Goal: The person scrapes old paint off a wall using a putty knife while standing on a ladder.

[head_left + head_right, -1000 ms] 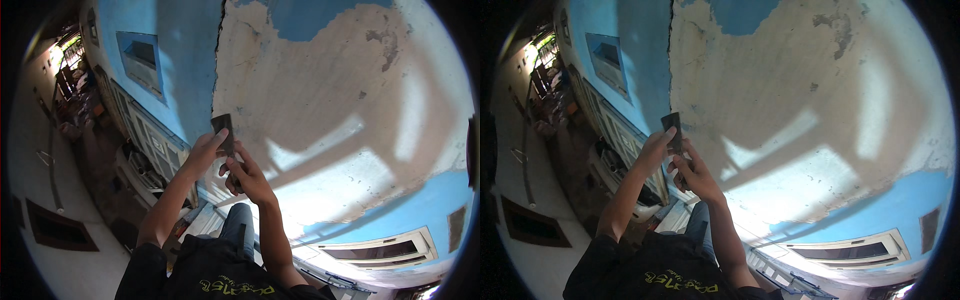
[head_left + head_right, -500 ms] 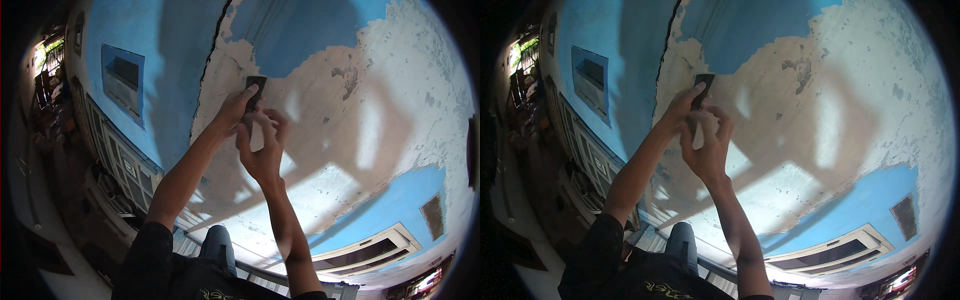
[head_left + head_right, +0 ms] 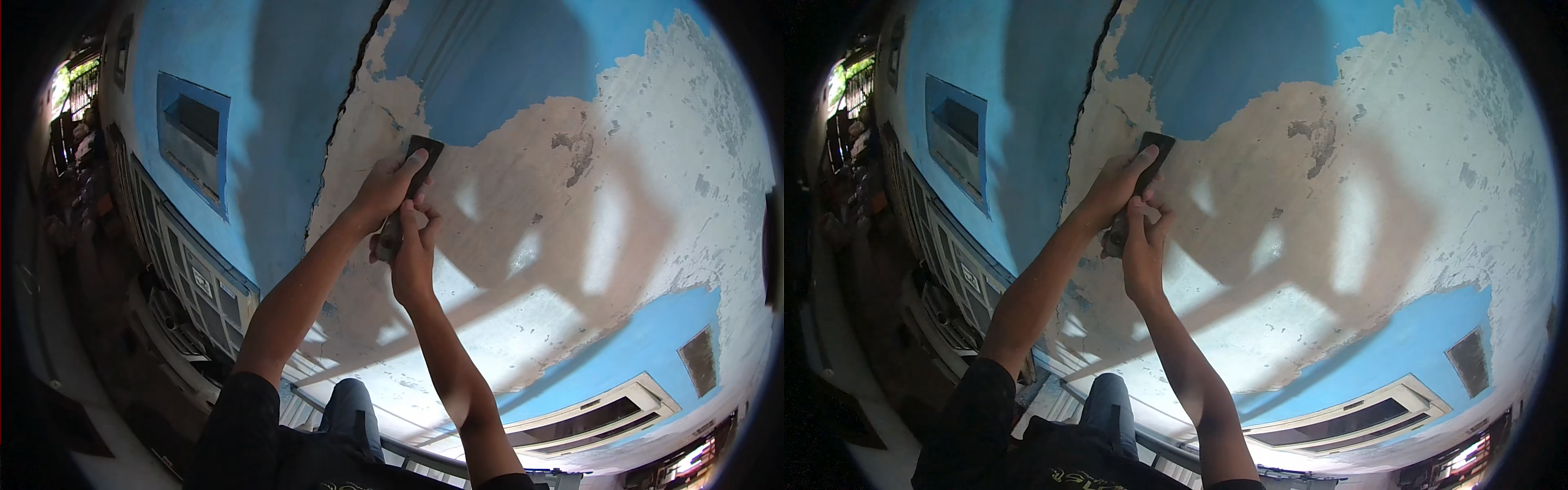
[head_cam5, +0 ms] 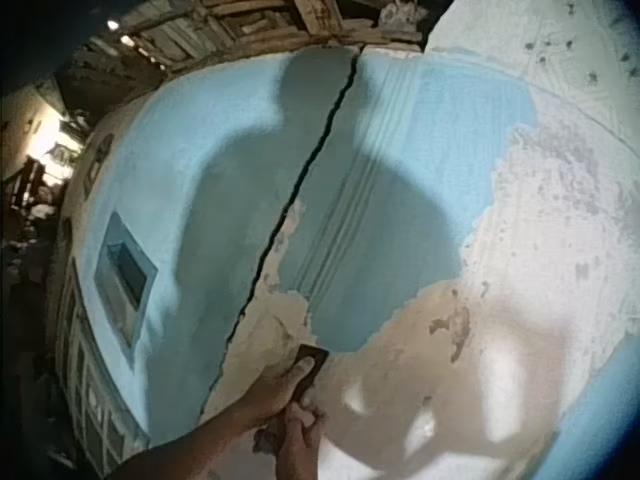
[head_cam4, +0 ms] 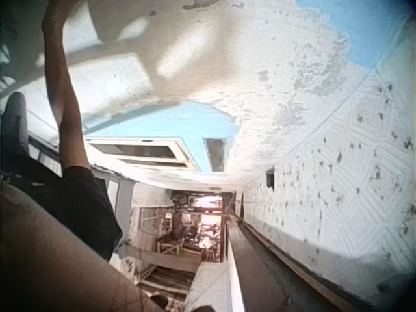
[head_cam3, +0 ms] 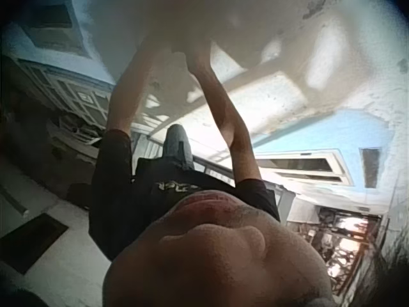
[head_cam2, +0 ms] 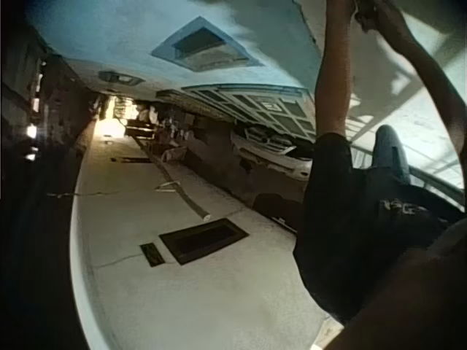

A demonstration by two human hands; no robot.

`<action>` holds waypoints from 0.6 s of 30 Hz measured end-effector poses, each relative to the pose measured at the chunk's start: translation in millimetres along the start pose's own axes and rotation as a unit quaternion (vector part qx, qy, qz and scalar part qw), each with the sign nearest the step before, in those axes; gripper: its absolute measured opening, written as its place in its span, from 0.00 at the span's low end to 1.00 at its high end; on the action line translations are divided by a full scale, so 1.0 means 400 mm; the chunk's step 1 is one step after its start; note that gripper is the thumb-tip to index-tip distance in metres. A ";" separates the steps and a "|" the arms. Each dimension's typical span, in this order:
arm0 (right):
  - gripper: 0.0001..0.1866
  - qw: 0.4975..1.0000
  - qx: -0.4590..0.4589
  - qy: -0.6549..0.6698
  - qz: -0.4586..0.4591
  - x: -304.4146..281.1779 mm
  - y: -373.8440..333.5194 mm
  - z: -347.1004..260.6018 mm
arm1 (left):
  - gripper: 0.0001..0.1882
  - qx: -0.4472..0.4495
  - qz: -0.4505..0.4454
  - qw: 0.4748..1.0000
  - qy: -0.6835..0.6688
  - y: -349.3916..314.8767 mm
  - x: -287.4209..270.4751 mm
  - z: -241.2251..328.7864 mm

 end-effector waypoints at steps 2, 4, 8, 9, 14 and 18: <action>0.21 0.979 0.119 0.146 -0.079 0.015 0.000 -0.009 | 0.24 0.026 0.005 0.999 0.029 0.008 -0.002 0.003; 0.19 0.975 0.128 0.152 -0.103 0.013 0.003 0.005 | 0.24 0.044 -0.033 0.998 0.011 0.005 -0.003 0.011; 0.16 0.955 0.118 0.258 -0.091 0.046 -0.009 0.019 | 0.25 0.072 -0.062 0.995 -0.018 0.028 -0.006 -0.003; 0.16 0.955 0.116 0.259 -0.091 0.047 0.001 0.019 | 0.26 0.038 -0.065 0.997 -0.003 0.033 -0.008 -0.003; 0.13 0.937 0.147 0.299 -0.109 0.055 0.003 0.019 | 0.26 0.021 -0.091 0.995 -0.034 0.035 -0.006 -0.008; 0.12 0.943 0.154 0.283 -0.082 0.065 0.000 0.020 | 0.24 0.031 -0.061 0.998 -0.008 0.029 -0.007 0.014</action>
Point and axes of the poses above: each hand's wrist, its own y-axis towards the middle knuckle, its own x-axis out of the palm, z = x × y, the point moved 3 cm from there along y, towards the middle knuckle, and after that the axes turned 14 degrees about z, right-handed, at the moved point
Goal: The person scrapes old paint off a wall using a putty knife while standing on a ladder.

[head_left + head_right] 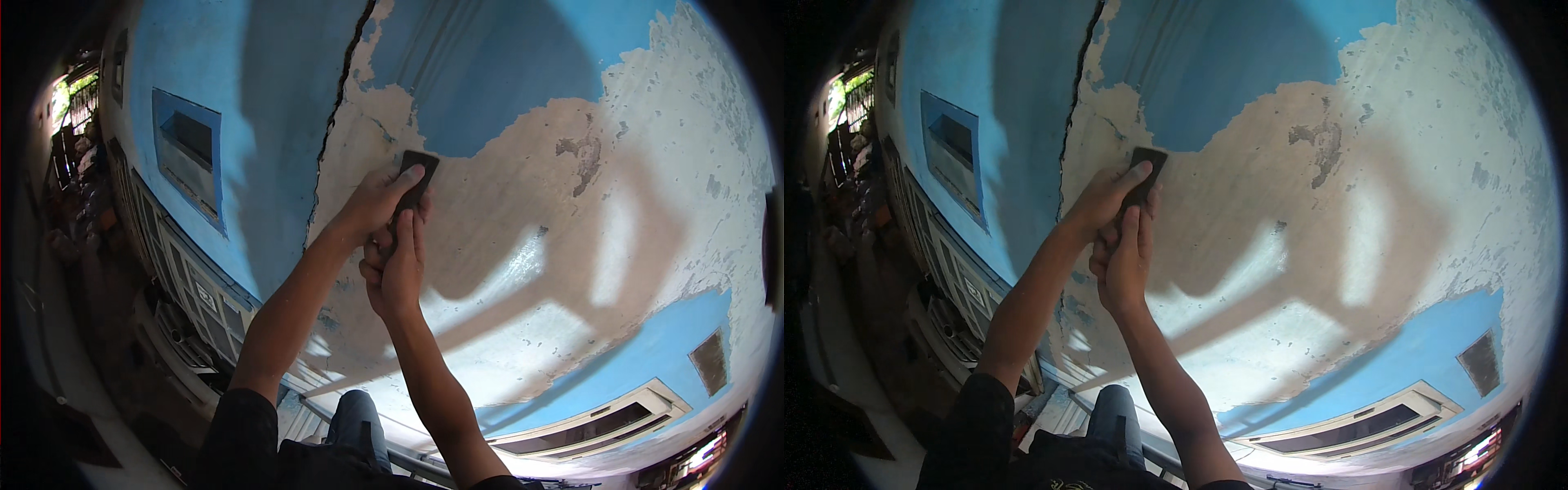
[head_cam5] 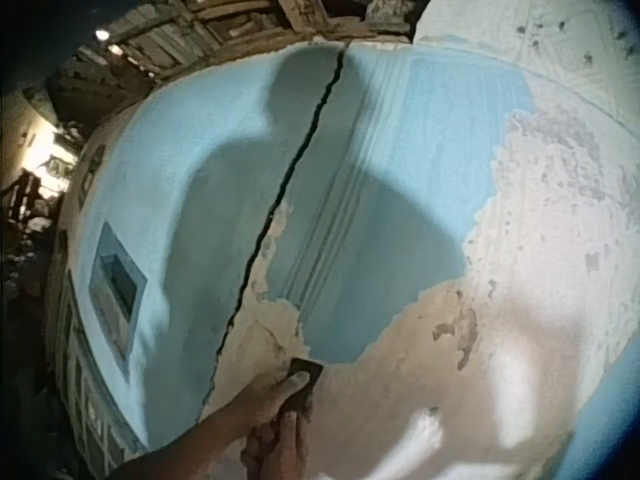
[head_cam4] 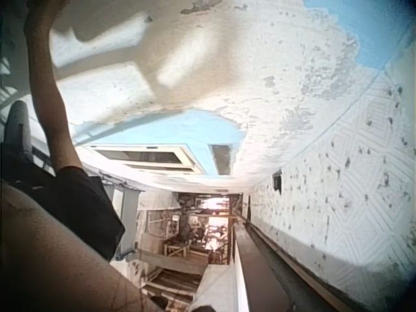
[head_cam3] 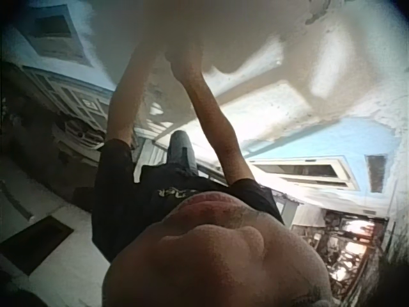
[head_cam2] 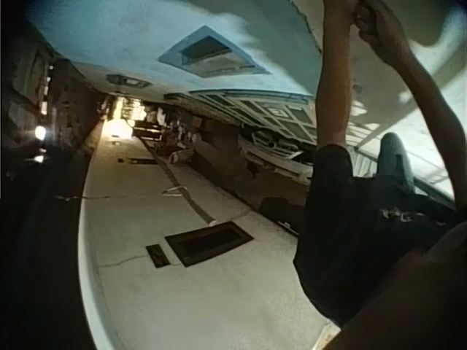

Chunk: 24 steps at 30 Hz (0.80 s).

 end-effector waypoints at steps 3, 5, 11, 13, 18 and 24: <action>0.10 1.000 0.004 0.005 0.002 0.014 0.008 0.001 | 0.24 -0.008 0.014 1.000 0.013 0.016 -0.005 -0.011; 0.10 0.999 0.016 -0.006 0.029 0.014 -0.001 0.002 | 0.23 -0.020 0.021 1.000 0.001 0.019 -0.011 -0.020; 0.11 1.000 -0.002 -0.020 0.002 0.055 0.021 -0.026 | 0.23 0.018 0.037 0.999 0.022 0.015 0.002 0.037; 0.11 1.000 0.001 -0.029 0.010 0.042 0.003 -0.018 | 0.23 0.011 0.043 0.999 0.016 0.011 -0.002 0.038; 0.11 0.998 -0.026 -0.059 0.010 0.015 0.016 -0.021 | 0.22 0.009 0.042 0.999 0.028 0.019 0.015 0.025; 0.11 0.998 -0.010 -0.054 -0.001 0.018 0.017 0.001 | 0.22 0.002 0.052 0.998 0.023 0.015 -0.007 -0.005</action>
Point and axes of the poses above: each hand's wrist, its own y-axis towards the middle knuckle, its own x-axis out of the palm, z = x × y, the point moved 3 cm from there along y, towards the middle knuckle, and after that the axes turned 14 degrees about z, right-handed, at the moved point
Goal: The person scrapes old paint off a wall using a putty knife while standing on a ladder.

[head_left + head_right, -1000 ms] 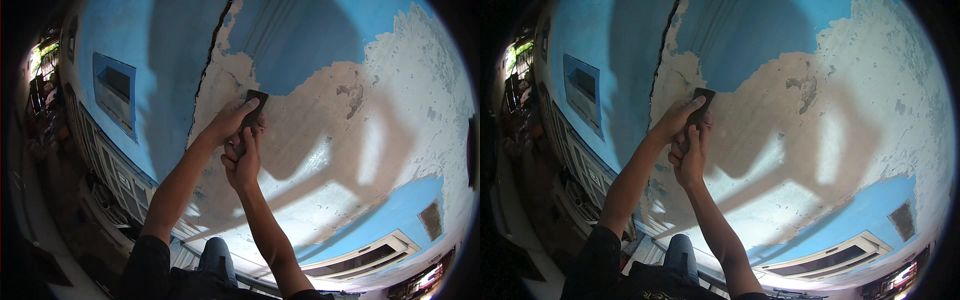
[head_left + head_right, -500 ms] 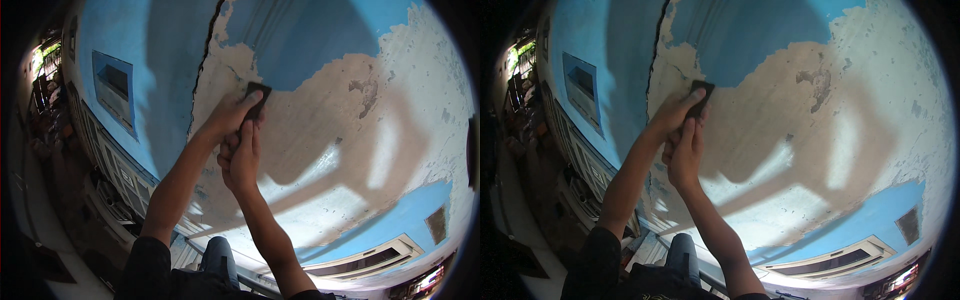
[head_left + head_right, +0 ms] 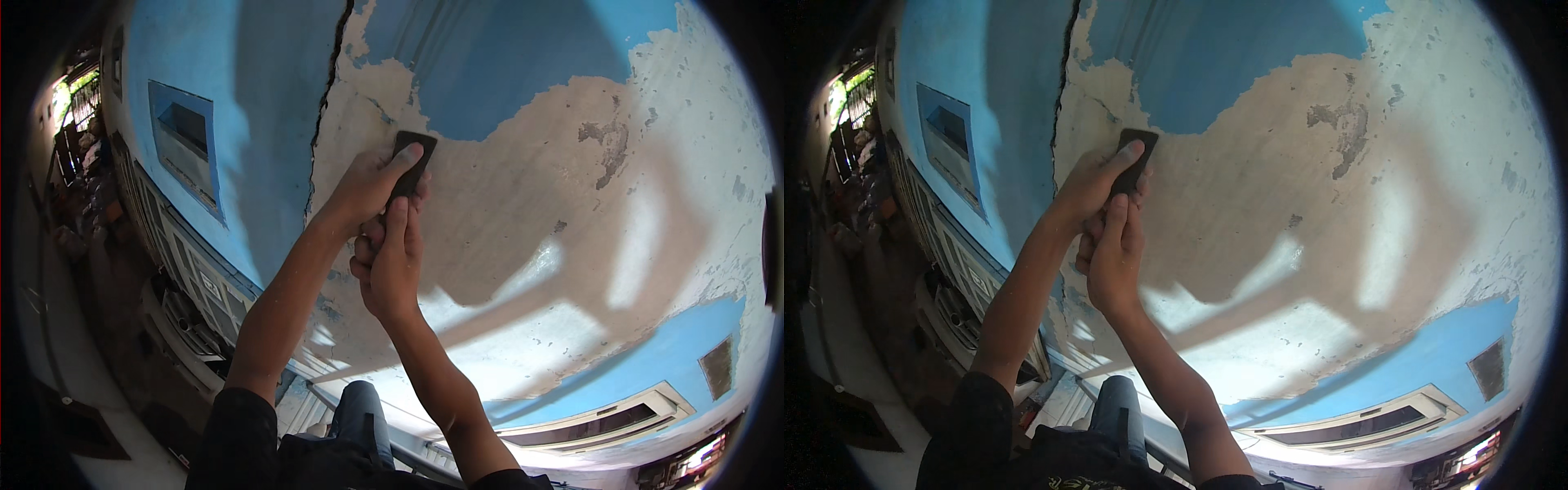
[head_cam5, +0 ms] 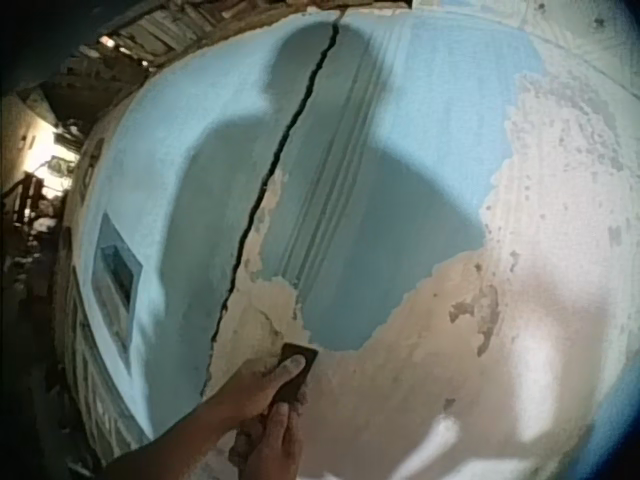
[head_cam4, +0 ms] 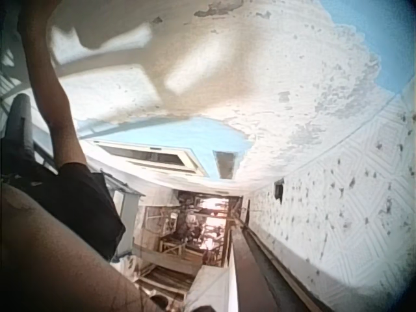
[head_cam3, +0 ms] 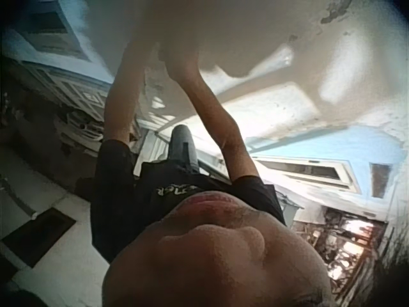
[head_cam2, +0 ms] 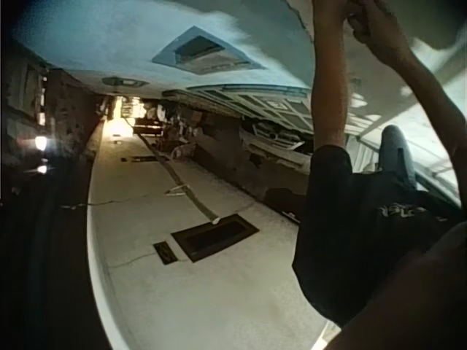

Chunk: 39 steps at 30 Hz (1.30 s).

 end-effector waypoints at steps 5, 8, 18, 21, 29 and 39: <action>0.12 1.000 0.006 0.014 -0.020 0.024 0.023 -0.015 | 0.22 0.013 0.008 1.000 0.012 0.010 -0.007 0.040; 0.11 0.998 0.040 0.035 0.012 0.012 -0.004 0.001 | 0.22 -0.001 -0.007 1.000 0.012 0.006 -0.013 0.028; 0.11 0.999 0.024 0.034 -0.022 0.012 0.006 0.004 | 0.22 0.000 0.018 1.000 0.026 0.000 -0.013 0.014; 0.11 0.999 0.030 0.018 -0.013 0.013 0.016 0.010 | 0.22 0.036 0.015 0.998 0.045 0.022 -0.018 0.039; 0.10 0.999 0.034 0.030 -0.021 0.013 0.002 0.002 | 0.22 0.013 0.015 0.999 0.037 0.010 -0.013 0.034; 0.10 0.998 0.046 0.032 -0.016 -0.005 0.007 0.007 | 0.22 0.049 0.011 0.998 0.047 0.009 -0.008 0.028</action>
Point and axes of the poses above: each hand's wrist, its own y-axis towards the middle knuckle, its own x-axis out of the palm, z = x × y, the point moved 3 cm from there along y, towards the middle knuckle, and after that the axes turned 14 degrees about z, right-handed, at the moved point
